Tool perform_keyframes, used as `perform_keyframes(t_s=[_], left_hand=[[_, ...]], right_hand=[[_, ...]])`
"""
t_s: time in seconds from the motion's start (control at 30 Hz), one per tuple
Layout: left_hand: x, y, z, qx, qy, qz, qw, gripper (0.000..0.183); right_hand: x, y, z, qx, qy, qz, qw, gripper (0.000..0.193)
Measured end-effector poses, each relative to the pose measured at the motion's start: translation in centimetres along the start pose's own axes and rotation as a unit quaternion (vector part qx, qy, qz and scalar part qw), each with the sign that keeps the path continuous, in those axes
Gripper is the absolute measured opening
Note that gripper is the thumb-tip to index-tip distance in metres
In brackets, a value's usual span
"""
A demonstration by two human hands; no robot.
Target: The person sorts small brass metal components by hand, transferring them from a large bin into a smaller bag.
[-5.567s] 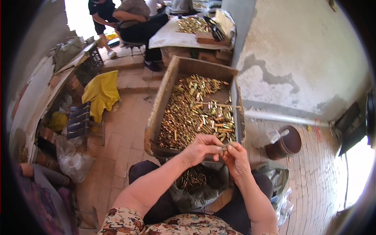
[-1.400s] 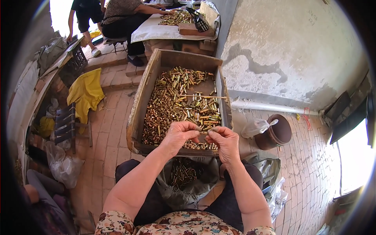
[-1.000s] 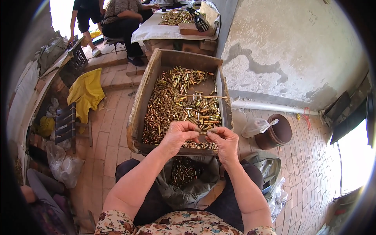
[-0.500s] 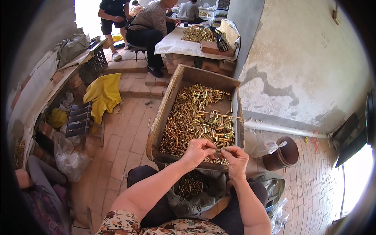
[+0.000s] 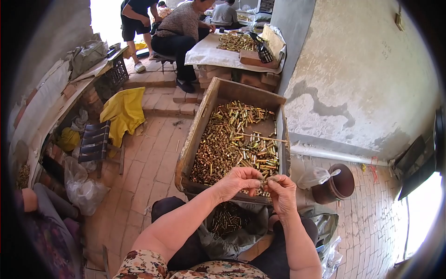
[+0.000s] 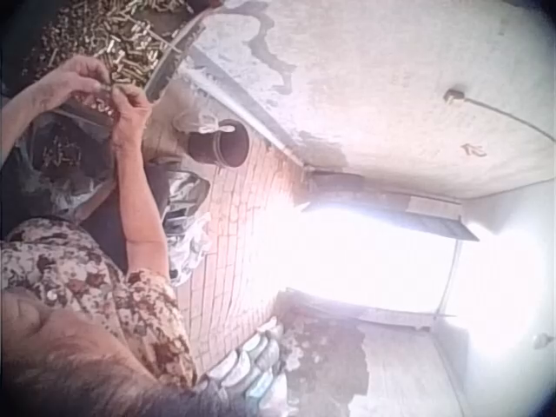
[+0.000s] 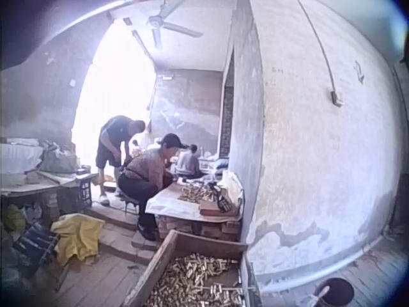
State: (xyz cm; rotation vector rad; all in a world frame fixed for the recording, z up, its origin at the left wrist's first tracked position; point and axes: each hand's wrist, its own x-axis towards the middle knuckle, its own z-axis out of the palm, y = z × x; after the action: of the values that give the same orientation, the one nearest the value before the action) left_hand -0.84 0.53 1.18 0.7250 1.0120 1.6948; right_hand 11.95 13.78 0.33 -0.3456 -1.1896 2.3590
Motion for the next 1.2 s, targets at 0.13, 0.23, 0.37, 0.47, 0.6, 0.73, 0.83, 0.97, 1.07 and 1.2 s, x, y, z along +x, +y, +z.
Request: perform_keyframes(t_s=[0.13,0.23,0.37,0.47,0.6,0.73,0.83,0.97,1.07,1.2], left_hand=[[-0.1,-0.2,0.1,-0.046,-0.017,-0.013,0.999,0.013],[-0.1,-0.5,-0.2,-0.058,-0.019,-0.006,0.998,0.012],[-0.2,-0.7,-0.2,-0.091,-0.024,-0.006,0.996,0.008],[-0.2,-0.7,-0.1,-0.092,-0.033,0.007,0.995,0.007],[-0.6,-0.2,0.4,-0.1,-0.018,0.0,0.995,0.006],[-0.8,0.6,0.6,-0.077,0.003,-0.007,0.997,0.005],[-1.1,1.3,0.5,0.014,-0.029,-0.035,0.999,0.007],[-1.6,2.6,0.2,0.138,-0.07,-0.105,0.982,0.008],[-1.4,2.9,-0.4,0.18,0.048,-0.033,0.982,0.008],[0.1,1.9,-1.9,0.275,0.124,0.007,0.953,0.008]], right_hand=[[-0.1,0.1,-0.2,0.01,-0.018,0.002,1.0,0.01],[-0.3,0.3,-0.1,0.027,-0.01,0.022,0.999,0.009],[-0.5,0.5,0.0,0.056,-0.029,0.036,0.997,0.009],[-0.5,0.5,0.0,0.054,-0.038,0.04,0.997,0.009],[-0.5,0.5,0.2,0.053,-0.034,0.042,0.997,0.008],[-0.4,-0.1,0.3,0.026,-0.03,0.042,0.998,0.009],[-0.7,-1.4,0.1,-0.037,-0.029,0.045,0.998,0.008],[-1.9,-3.4,0.2,-0.189,-0.118,0.109,0.969,0.007],[-2.3,-4.3,0.9,-0.343,-0.172,0.196,0.902,0.013],[0.0,-2.3,-2.0,-0.469,-0.083,0.024,0.879,0.016]])
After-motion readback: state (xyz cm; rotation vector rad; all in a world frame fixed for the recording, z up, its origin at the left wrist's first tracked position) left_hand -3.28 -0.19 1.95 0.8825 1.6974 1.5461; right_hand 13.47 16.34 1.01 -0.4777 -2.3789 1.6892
